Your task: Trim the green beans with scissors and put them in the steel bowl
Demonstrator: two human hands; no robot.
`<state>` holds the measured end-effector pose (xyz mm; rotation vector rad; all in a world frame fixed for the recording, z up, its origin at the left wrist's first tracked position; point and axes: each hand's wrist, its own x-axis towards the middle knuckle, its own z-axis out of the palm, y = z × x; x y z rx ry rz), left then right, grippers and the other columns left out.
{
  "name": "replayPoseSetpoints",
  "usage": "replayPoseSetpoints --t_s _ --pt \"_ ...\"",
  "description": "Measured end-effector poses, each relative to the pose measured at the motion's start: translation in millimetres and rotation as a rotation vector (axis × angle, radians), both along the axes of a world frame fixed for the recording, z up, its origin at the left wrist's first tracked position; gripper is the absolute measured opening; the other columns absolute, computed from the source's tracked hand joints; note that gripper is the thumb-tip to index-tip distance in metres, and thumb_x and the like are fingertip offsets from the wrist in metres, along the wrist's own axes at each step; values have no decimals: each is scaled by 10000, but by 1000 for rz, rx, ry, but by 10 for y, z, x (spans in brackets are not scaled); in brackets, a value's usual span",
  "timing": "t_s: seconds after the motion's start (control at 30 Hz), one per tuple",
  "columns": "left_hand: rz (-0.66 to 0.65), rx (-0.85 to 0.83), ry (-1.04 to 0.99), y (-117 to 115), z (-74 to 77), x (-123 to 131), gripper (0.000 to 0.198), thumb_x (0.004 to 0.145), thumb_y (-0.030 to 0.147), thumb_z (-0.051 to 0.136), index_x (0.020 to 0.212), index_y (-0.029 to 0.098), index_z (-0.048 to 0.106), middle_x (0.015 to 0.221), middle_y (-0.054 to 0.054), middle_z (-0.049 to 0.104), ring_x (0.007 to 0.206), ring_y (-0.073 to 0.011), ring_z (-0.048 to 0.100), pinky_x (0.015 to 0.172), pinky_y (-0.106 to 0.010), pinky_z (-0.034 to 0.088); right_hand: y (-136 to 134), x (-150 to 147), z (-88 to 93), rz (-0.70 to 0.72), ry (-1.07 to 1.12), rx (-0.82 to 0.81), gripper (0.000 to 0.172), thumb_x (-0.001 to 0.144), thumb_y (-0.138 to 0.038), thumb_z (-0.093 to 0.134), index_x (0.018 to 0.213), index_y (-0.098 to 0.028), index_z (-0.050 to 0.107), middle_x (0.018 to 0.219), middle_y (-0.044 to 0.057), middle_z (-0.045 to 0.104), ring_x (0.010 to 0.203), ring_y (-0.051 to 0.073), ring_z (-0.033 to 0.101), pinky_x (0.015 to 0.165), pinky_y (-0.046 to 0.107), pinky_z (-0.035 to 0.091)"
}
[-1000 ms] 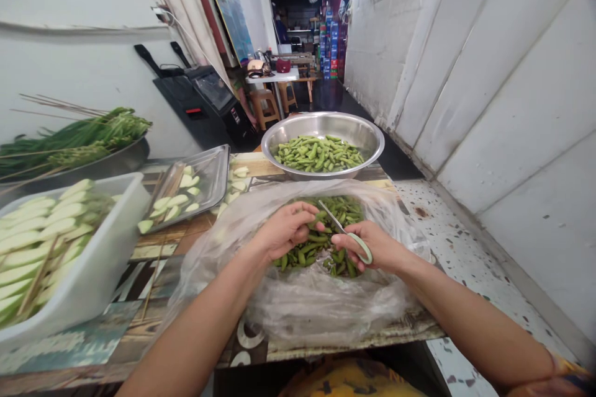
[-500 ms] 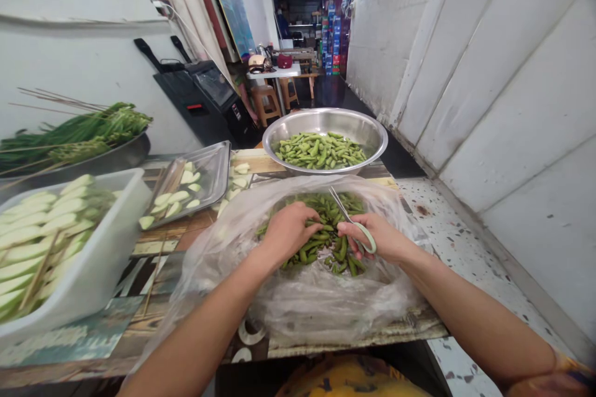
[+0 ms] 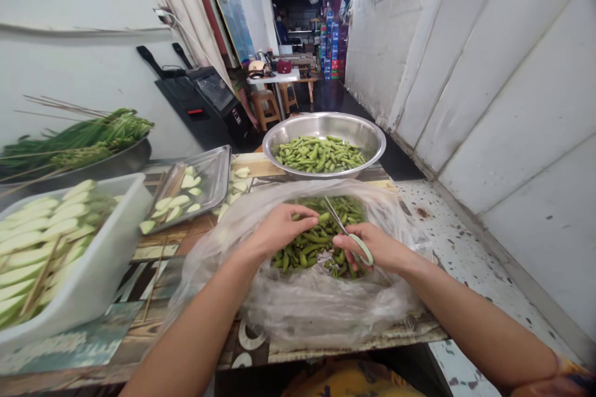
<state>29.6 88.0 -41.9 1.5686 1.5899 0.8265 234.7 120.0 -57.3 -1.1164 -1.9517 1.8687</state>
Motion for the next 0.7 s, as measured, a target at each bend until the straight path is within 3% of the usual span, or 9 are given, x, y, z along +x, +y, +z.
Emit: replayPoseSetpoints --t_s 0.27,0.5,0.7 --pt "12 -42 -66 -25 22 52 286 703 402 612 823 164 715 548 2 604 614 -166 550 536 -237 367 -14 15 -7 40 -28 46 414 737 -560 582 773 -149 553 519 -31 513 418 89 472 305 167 330" --pt "31 -34 -57 2 -13 27 278 726 400 592 829 166 700 592 14 614 531 -114 484 524 -222 344 -2 25 -10 74 -16 48 422 737 -563 582 795 -146 574 554 -23 520 441 89 475 320 168 342" --pt "6 -40 -29 -28 41 47 279 705 411 601 798 171 709 582 14 602 495 -107 440 503 -232 307 -40 8 -7 30 -15 91 426 766 -518 573 579 -146 481 454 -33 473 373 69 445 348 172 327"
